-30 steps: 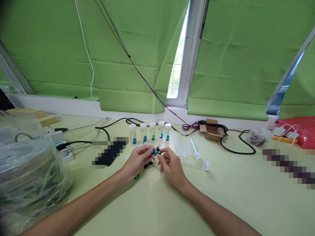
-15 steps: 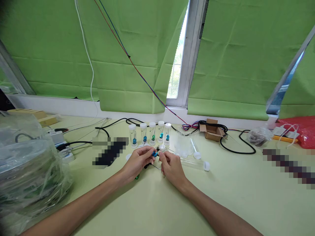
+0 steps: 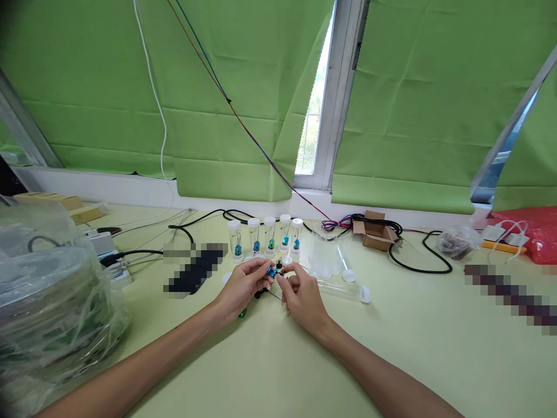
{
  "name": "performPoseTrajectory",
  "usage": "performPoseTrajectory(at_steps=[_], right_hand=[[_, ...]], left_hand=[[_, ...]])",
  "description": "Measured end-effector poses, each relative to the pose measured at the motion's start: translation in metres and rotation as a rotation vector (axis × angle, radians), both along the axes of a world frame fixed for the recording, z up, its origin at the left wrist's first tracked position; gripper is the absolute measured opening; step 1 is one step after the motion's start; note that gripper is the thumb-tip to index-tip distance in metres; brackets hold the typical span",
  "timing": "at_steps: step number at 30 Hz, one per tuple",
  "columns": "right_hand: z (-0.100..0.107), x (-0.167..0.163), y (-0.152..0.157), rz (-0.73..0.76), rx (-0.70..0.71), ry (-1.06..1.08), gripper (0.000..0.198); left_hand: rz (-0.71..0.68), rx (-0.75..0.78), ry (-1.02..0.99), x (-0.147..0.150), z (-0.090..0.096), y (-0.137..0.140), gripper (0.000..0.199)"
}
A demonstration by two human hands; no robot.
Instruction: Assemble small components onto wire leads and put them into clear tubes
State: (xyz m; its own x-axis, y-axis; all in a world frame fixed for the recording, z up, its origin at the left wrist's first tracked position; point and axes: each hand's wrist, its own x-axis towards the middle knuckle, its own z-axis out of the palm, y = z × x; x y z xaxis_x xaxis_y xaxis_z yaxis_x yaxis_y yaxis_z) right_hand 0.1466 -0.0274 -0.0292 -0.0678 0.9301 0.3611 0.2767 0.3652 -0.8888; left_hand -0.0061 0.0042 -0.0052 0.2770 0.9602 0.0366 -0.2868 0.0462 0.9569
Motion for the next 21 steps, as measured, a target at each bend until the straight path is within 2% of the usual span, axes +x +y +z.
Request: performPoseTrajectory(at_steps=[7,15,21], right_hand=[[0.0012,0.0007,0.0003,-0.034,0.025,-0.035,0.038],[0.0023,-0.0004,0.0015,-0.071,-0.013,-0.056,0.046],[0.0021,-0.0003,-0.0013,-0.044,-0.005,0.002,0.033]], left_hand=[[-0.012,0.002,-0.002,0.0004,0.0005,-0.0014,0.03],[-0.032,0.006,0.003,0.0002,-0.002,-0.0007,0.029],[0.002,-0.001,-0.006,0.0001,0.0007,-0.0002,0.029]])
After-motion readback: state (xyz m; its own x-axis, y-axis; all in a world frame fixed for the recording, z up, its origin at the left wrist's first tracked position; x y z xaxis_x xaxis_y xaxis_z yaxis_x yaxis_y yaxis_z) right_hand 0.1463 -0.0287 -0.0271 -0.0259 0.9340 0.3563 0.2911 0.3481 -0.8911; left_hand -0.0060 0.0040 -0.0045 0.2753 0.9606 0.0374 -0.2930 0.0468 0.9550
